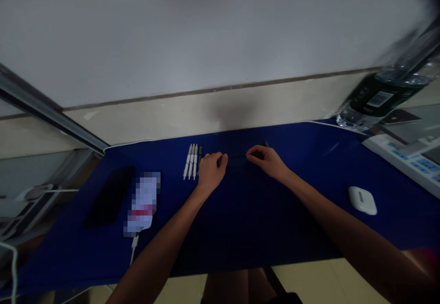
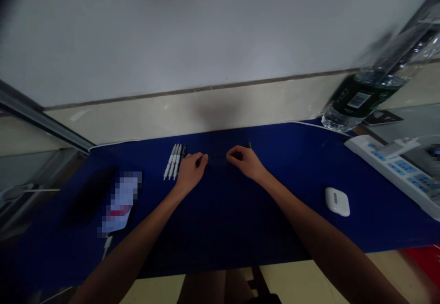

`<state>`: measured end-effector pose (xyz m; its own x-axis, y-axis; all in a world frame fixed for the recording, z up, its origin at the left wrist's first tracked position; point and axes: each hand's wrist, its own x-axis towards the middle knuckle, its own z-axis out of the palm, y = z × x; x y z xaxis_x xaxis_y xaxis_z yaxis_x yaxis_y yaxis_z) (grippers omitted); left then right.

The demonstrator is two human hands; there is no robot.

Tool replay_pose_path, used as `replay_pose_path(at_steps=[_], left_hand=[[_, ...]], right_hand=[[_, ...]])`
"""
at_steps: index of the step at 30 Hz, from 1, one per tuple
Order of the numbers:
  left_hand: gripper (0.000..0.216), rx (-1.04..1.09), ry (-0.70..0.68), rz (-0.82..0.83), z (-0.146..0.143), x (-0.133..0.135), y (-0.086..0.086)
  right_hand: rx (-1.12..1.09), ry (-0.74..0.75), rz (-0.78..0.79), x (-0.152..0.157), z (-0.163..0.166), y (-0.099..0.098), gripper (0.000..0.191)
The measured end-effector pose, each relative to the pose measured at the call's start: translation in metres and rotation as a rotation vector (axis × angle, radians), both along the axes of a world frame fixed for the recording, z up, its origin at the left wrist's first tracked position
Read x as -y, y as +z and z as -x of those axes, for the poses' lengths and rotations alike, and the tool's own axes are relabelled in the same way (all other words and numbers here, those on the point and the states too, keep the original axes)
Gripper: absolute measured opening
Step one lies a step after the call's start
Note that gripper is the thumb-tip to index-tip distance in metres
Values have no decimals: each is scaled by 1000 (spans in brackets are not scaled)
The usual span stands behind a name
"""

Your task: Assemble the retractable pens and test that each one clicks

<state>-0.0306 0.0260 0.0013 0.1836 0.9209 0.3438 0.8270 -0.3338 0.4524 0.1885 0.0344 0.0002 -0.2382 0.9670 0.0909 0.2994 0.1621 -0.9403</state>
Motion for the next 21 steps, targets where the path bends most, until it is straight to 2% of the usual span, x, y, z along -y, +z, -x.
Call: replay_pose_path(at_steps=[6, 12, 21], left_hand=[[39, 4, 10, 5, 0, 0, -1], [39, 16, 1, -6, -1, 0, 0], [39, 11, 2, 18, -1, 0, 0]], right_hand=[[-6, -12, 8, 0, -1, 0, 24], [117, -49, -10, 3, 0, 4, 41], [58, -13, -20, 2, 0, 4, 27]])
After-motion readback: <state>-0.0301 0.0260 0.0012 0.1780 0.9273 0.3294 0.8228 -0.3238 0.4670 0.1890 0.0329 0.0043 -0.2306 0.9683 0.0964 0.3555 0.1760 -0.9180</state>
